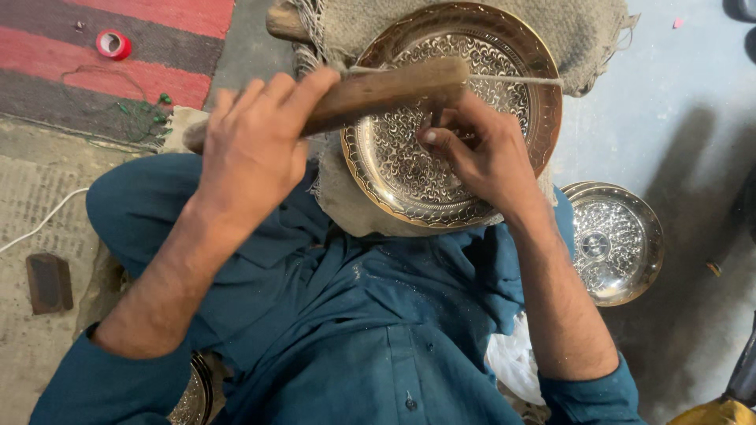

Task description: The person sits cross-legged on the floor with an ornate brass tray resting on a cloth pad on their lap. They hold a small punch against the tray's engraved surface with one hand and repeatedly strike it with a wooden mallet held in the other hand, repositioning the punch to work different spots of the pattern, briefly pausing to reposition the tray.

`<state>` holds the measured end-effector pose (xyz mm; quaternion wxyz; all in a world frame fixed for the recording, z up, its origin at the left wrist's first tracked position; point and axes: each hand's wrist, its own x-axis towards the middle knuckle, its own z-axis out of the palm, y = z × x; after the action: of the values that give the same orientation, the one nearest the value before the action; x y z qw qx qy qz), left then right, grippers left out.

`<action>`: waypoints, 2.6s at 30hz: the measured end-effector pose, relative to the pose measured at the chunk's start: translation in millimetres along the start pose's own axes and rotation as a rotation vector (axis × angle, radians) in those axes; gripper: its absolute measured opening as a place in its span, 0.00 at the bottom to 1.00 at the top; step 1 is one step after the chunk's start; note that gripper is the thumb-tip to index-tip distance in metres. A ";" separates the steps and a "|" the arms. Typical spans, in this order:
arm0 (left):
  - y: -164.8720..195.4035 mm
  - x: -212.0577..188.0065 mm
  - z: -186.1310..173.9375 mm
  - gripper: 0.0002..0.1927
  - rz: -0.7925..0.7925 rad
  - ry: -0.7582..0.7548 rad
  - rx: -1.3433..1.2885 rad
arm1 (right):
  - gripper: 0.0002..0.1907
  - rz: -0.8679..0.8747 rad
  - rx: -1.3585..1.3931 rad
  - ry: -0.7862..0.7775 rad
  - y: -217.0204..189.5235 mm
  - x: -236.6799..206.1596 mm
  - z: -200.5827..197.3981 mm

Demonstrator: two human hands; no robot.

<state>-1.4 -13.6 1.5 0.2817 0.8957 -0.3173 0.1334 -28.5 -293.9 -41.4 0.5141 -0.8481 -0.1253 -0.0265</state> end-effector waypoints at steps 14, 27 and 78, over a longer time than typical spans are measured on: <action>-0.9 -4.3 3.9 0.38 -0.021 0.016 -0.019 | 0.12 0.013 0.037 -0.022 1.1 -0.7 -1.1; -0.1 -3.8 3.4 0.39 -0.064 -0.067 -0.033 | 0.08 -0.027 -0.022 -0.033 -0.2 0.5 -2.0; 6.5 -22.9 -12.1 0.34 -0.189 0.017 -0.152 | 0.10 -0.016 0.225 0.071 11.4 -1.3 -12.6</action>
<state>-23.7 0.7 4.4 0.3626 0.8966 -0.2381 0.0895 -26.0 -310.2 -45.5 0.6101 -0.7824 -0.1160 -0.0465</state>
